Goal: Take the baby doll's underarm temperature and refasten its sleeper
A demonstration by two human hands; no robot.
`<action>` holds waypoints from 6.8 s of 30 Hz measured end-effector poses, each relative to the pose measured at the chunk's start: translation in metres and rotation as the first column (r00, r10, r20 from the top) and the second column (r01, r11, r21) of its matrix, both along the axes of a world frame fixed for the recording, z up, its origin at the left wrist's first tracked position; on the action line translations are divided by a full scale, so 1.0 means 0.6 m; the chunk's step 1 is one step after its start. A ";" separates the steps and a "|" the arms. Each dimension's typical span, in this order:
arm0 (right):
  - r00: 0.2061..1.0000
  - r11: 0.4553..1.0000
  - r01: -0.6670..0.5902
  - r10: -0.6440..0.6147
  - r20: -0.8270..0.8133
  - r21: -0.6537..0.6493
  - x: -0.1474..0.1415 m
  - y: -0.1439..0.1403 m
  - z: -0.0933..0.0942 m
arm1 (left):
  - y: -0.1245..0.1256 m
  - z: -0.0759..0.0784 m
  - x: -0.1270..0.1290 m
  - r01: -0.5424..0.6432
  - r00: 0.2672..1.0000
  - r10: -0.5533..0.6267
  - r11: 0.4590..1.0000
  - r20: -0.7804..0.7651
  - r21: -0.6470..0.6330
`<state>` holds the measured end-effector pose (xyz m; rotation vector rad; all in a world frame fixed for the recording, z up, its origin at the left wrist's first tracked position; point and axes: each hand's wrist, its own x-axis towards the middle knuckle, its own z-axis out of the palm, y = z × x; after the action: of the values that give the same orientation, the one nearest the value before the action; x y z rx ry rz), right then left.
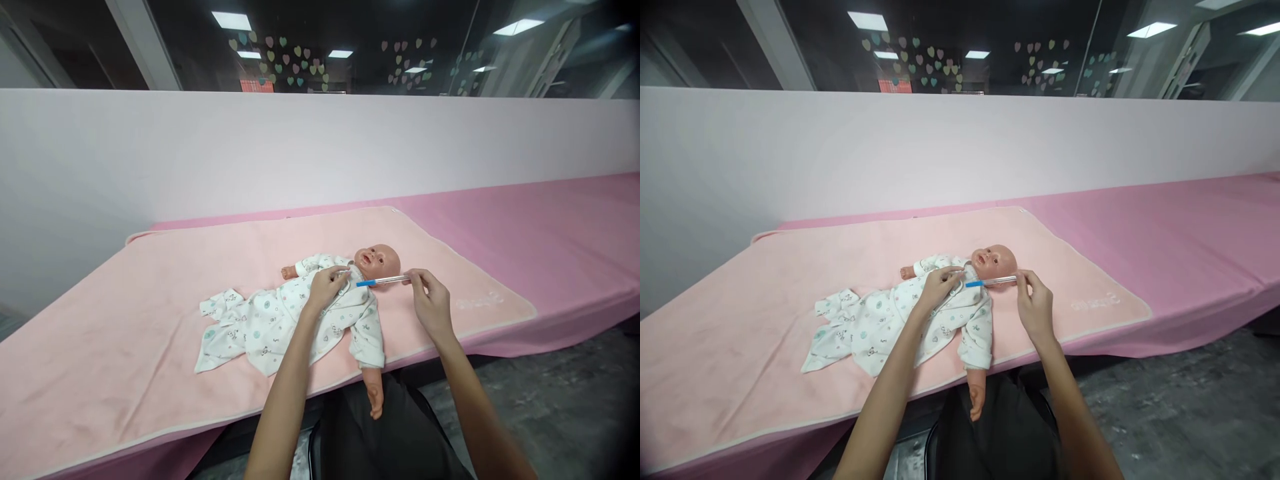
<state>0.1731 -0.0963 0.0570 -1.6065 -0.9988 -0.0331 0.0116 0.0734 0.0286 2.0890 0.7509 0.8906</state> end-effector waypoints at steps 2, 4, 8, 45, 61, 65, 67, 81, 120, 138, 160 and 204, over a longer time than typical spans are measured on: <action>0.995 0.994 0.088 -0.090 -0.031 -0.072 0.028 -0.021 -0.042 | -0.001 -0.001 0.000 0.002 1.000 -0.002 1.000 0.024 0.004; 0.978 0.968 0.198 -0.205 -0.029 -0.154 0.053 -0.041 -0.081 | -0.002 -0.001 0.000 0.018 0.999 -0.018 1.000 0.044 0.000; 0.915 0.831 0.400 -0.334 0.228 -0.386 0.085 -0.070 -0.135 | -0.002 -0.004 0.000 0.014 0.996 -0.015 1.000 0.085 0.015; 0.968 0.954 -0.172 0.117 0.224 0.246 -0.090 0.167 -0.112 | 0.002 -0.002 0.000 0.165 0.942 -0.062 0.941 0.331 -0.295; 0.971 0.959 -0.161 0.112 0.212 0.233 -0.088 0.168 -0.115 | -0.003 0.014 -0.014 0.190 0.972 -0.161 0.967 0.171 -0.168; 0.967 0.965 -0.167 0.121 0.223 0.201 -0.089 0.167 -0.114 | -0.001 0.009 -0.012 0.215 0.964 -0.183 0.963 0.192 -0.161; 0.965 0.964 -0.181 0.135 0.225 0.195 -0.089 0.166 -0.112 | 0.001 0.004 -0.011 0.217 0.963 -0.184 0.964 0.199 -0.156; 0.962 0.943 -0.202 0.141 0.233 0.265 -0.092 0.164 -0.108 | 0.000 0.003 -0.015 0.127 0.989 -0.116 0.985 0.096 -0.114; 0.760 0.931 -0.322 0.146 0.633 0.171 -0.098 0.146 -0.115 | -0.104 -0.034 -0.056 -0.328 0.915 0.403 0.731 0.010 0.598; 0.847 0.908 -0.416 0.367 0.385 0.049 -0.103 0.136 -0.103 | -0.114 -0.042 -0.046 -0.366 0.871 0.491 0.674 -0.019 0.642; 0.844 0.902 -0.424 0.360 0.397 0.084 -0.099 0.142 -0.113 | -0.121 -0.050 -0.043 -0.379 0.867 0.499 0.649 0.007 0.660; 0.791 0.915 -0.401 0.327 0.517 0.035 -0.108 0.144 -0.122 | -0.117 -0.057 -0.048 -0.559 0.813 0.558 0.666 0.167 0.494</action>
<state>0.1085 -0.0102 -0.0162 -1.2662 -1.6681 -0.2664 -0.0173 0.0033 -0.0056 2.3476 1.3164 1.5872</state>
